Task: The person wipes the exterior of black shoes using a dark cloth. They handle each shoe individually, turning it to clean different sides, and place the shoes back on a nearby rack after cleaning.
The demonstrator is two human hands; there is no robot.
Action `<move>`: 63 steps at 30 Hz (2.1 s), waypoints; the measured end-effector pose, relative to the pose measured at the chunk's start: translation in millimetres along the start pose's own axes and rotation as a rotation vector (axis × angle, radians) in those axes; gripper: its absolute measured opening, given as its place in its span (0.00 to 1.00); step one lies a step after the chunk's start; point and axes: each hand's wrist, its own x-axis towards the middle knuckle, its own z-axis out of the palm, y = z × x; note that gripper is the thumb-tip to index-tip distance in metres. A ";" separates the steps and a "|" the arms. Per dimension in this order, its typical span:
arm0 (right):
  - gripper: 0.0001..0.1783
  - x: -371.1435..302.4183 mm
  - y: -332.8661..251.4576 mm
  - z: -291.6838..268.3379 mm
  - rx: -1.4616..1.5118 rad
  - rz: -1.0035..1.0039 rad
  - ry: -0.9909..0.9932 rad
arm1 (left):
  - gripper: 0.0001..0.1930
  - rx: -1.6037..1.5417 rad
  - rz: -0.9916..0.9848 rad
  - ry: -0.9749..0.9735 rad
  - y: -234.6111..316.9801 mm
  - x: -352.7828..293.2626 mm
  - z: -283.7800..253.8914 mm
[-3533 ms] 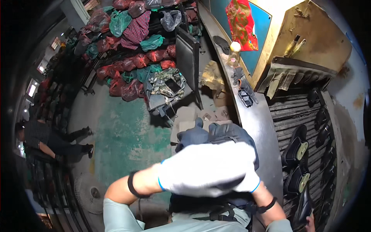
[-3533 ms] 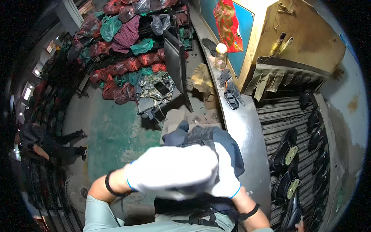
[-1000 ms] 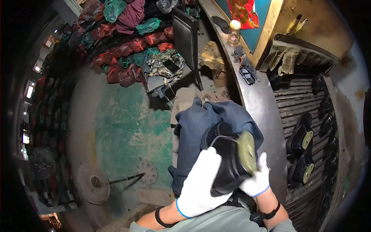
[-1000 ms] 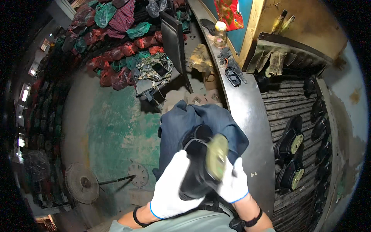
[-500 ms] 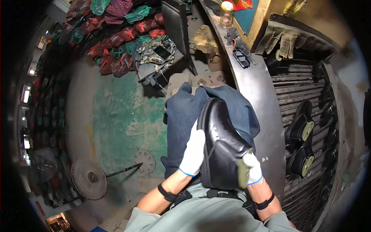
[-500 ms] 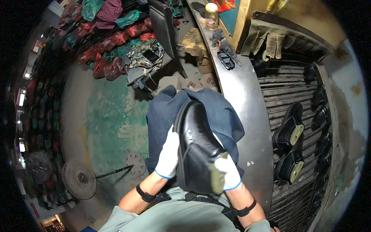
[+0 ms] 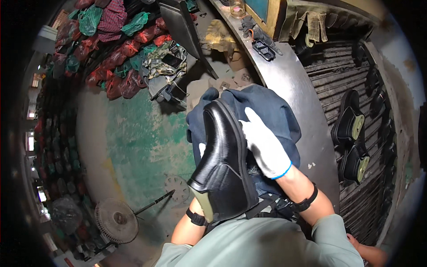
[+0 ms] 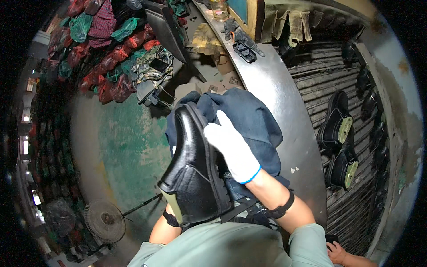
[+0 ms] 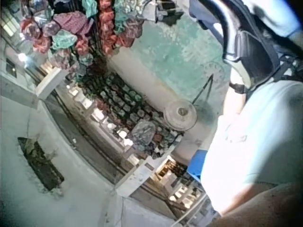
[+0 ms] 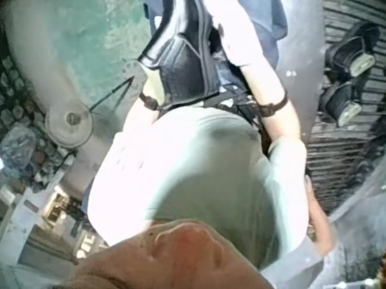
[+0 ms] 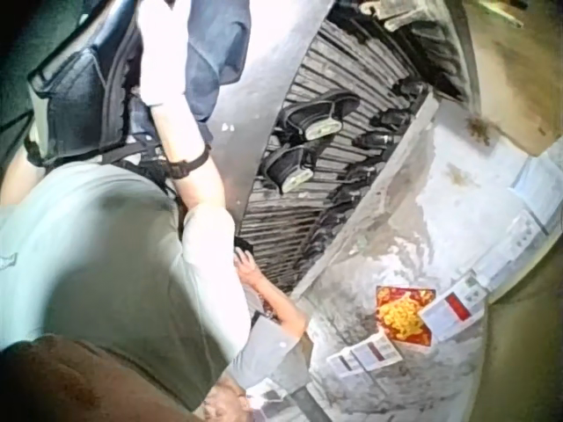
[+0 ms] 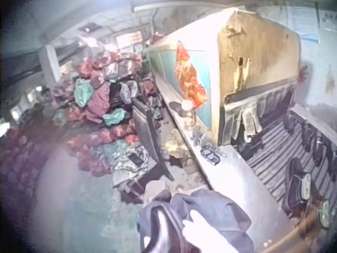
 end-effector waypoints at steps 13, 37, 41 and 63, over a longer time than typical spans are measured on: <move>0.55 -0.8 -55.3 8.8 -0.700 -0.418 -0.397 | 0.51 1.131 0.583 -0.060 17.9 -12.5 35.2; 0.23 -61.3 -142.5 -207.4 0.318 0.094 0.247 | 0.37 0.868 0.170 -0.400 14.3 131.2 121.3; 0.20 6.5 -181.5 -339.8 -0.178 -0.026 0.620 | 0.37 0.972 0.075 -0.289 26.1 106.9 104.8; 0.44 1.7 -74.2 -118.9 -0.201 -0.360 0.349 | 0.60 0.520 0.050 -0.339 11.7 131.5 102.3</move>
